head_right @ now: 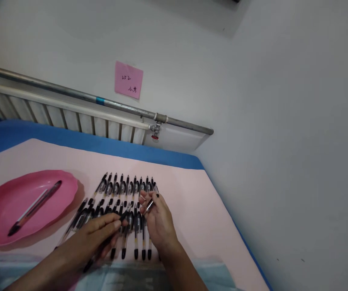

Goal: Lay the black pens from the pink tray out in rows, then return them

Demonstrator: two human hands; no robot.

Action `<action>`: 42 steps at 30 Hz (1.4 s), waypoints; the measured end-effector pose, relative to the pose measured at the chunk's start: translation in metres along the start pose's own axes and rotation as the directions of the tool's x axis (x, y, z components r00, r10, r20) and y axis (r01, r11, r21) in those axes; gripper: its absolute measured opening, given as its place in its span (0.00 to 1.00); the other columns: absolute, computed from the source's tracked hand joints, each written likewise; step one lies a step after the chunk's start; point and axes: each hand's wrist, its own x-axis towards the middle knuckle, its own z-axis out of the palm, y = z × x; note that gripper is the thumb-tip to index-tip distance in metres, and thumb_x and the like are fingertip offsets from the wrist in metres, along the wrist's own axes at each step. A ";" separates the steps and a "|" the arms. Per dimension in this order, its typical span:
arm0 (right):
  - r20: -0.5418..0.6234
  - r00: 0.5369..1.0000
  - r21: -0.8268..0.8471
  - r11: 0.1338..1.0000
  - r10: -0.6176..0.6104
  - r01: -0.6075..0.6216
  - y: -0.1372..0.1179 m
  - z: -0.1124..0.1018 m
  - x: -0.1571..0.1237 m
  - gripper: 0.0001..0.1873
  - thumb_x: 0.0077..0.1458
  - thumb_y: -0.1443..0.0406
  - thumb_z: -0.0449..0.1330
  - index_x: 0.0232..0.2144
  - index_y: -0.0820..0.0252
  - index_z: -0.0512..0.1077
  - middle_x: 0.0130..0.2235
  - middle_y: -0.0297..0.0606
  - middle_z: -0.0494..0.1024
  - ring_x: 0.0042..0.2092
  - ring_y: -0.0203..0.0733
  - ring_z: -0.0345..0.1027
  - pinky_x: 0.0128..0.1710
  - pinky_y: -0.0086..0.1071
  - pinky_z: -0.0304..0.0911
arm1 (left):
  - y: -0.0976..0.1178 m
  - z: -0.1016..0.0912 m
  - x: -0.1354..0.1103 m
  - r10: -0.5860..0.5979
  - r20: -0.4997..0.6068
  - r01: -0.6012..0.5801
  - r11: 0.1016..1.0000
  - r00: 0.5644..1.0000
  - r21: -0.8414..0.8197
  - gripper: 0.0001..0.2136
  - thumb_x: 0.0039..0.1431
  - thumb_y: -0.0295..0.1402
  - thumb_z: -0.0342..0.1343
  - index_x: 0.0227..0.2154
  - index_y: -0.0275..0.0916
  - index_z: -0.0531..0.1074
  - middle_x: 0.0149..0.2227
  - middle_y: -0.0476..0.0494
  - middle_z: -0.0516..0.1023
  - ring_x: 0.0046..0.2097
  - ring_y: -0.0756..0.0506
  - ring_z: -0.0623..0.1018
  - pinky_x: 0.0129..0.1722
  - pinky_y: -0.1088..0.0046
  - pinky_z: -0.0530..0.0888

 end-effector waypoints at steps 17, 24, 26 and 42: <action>0.026 1.000 0.090 0.996 -0.005 0.003 0.009 0.016 -0.010 0.10 0.46 0.60 0.63 0.28 0.57 0.68 0.39 0.40 0.77 0.38 0.38 0.69 0.32 0.28 0.62 | -0.001 0.012 -0.004 -0.008 0.090 -0.006 0.988 0.996 0.155 0.15 0.54 0.45 0.47 0.21 0.41 0.59 0.16 0.57 0.62 0.14 0.56 0.60 0.12 0.80 0.58; 0.039 0.999 0.061 0.998 -0.018 0.016 0.019 0.021 -0.016 0.12 0.45 0.58 0.64 0.29 0.57 0.68 0.38 0.39 0.78 0.37 0.39 0.70 0.32 0.28 0.61 | -0.008 0.011 0.001 -0.003 0.102 -0.005 0.996 0.995 0.085 0.16 0.54 0.47 0.47 0.21 0.40 0.59 0.15 0.58 0.62 0.12 0.56 0.59 0.11 0.80 0.55; 0.051 0.999 0.047 0.999 0.000 -0.003 0.024 0.022 -0.018 0.12 0.45 0.57 0.63 0.29 0.57 0.68 0.38 0.39 0.78 0.37 0.39 0.70 0.33 0.29 0.61 | -0.010 0.010 0.002 0.027 0.103 -0.032 0.998 0.994 0.048 0.17 0.54 0.48 0.47 0.21 0.40 0.60 0.14 0.58 0.62 0.13 0.56 0.59 0.12 0.80 0.54; 0.147 0.989 -0.195 0.980 -0.007 0.036 0.026 0.019 -0.023 0.12 0.48 0.57 0.61 0.30 0.61 0.73 0.33 0.38 0.75 0.30 0.35 0.67 0.27 0.27 0.59 | -0.002 0.004 0.003 0.003 0.069 0.004 0.994 0.998 -0.106 0.17 0.50 0.48 0.52 0.22 0.38 0.64 0.11 0.58 0.61 0.11 0.58 0.54 0.11 0.80 0.48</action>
